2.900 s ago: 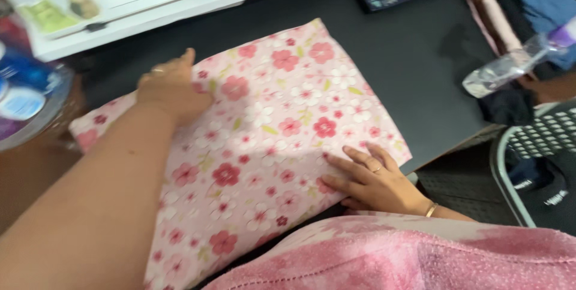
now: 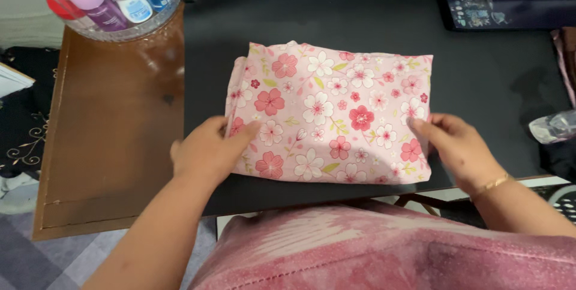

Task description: The person folds a pink floral garment on a dark surface and places it into a gray laundry basket.

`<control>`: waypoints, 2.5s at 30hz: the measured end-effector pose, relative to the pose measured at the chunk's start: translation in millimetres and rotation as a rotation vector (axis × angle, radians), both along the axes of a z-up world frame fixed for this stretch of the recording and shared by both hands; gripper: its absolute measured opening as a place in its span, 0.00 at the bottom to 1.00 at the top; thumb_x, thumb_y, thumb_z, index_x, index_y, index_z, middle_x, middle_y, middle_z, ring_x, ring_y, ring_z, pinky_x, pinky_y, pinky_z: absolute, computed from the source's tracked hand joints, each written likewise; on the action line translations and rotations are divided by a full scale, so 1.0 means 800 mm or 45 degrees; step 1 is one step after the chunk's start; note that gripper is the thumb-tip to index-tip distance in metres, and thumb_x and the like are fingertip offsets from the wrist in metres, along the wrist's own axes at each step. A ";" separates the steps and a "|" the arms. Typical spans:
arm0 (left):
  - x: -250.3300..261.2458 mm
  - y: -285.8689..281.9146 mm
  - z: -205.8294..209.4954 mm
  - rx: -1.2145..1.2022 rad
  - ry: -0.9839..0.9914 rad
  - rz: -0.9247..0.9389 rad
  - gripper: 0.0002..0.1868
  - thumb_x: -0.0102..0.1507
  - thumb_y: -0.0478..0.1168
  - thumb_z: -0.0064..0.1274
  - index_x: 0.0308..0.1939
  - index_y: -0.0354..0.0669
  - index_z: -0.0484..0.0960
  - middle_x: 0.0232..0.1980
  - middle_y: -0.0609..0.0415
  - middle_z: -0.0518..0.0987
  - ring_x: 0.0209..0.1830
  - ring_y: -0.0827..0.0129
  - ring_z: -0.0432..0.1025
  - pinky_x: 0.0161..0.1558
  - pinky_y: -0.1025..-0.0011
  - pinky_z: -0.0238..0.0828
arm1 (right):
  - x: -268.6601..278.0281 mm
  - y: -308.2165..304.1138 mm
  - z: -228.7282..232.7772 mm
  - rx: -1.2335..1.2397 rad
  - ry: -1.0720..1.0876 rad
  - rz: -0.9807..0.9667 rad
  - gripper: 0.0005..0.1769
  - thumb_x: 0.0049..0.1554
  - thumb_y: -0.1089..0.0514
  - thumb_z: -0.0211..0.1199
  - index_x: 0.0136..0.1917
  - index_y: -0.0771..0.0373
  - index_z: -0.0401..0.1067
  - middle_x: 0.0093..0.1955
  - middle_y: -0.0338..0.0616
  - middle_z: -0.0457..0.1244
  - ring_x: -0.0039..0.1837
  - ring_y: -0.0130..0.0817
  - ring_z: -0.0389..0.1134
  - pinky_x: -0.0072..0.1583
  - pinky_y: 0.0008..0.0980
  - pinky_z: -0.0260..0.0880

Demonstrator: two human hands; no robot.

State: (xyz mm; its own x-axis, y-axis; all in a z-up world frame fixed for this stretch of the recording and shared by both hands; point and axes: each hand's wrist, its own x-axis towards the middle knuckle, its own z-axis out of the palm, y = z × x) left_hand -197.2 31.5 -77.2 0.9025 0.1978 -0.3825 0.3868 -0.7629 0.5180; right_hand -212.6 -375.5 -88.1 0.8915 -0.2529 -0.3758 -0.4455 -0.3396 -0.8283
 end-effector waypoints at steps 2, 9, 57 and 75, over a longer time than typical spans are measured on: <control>0.017 -0.009 0.006 0.064 0.025 -0.040 0.36 0.54 0.71 0.58 0.54 0.51 0.83 0.50 0.51 0.85 0.55 0.57 0.77 0.68 0.48 0.54 | 0.016 0.012 0.007 0.149 0.049 -0.092 0.24 0.58 0.49 0.66 0.61 0.68 0.73 0.52 0.45 0.69 0.50 0.29 0.67 0.52 0.30 0.66; 0.031 -0.004 -0.009 -0.131 -0.026 0.059 0.27 0.54 0.59 0.59 0.52 0.51 0.86 0.50 0.49 0.85 0.51 0.55 0.80 0.55 0.60 0.72 | 0.013 0.016 0.006 0.285 0.076 -0.080 0.22 0.56 0.56 0.67 0.61 0.67 0.73 0.53 0.44 0.70 0.52 0.30 0.69 0.55 0.32 0.68; 0.235 0.031 -0.016 -0.326 0.052 -0.437 0.19 0.62 0.49 0.61 0.46 0.35 0.85 0.37 0.52 0.83 0.33 0.67 0.77 0.37 0.64 0.77 | 0.099 0.038 0.033 0.249 -0.043 -0.155 0.11 0.64 0.56 0.57 0.56 0.65 0.70 0.47 0.39 0.68 0.47 0.30 0.68 0.52 0.34 0.70; 0.187 0.032 -0.039 0.145 -0.250 -0.142 0.20 0.69 0.58 0.51 0.49 0.47 0.85 0.49 0.43 0.82 0.52 0.47 0.75 0.54 0.55 0.70 | 0.101 0.031 -0.048 -0.817 -0.345 -0.117 0.21 0.59 0.54 0.69 0.59 0.68 0.69 0.44 0.48 0.69 0.45 0.36 0.71 0.51 0.33 0.71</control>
State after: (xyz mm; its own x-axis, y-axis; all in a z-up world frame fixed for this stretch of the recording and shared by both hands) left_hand -47.2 56.9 -108.5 0.9760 0.1246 -0.1785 0.1973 -0.8528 0.4835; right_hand -132.1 -350.9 -126.4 0.8971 -0.4289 0.1055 -0.3018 -0.7697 -0.5625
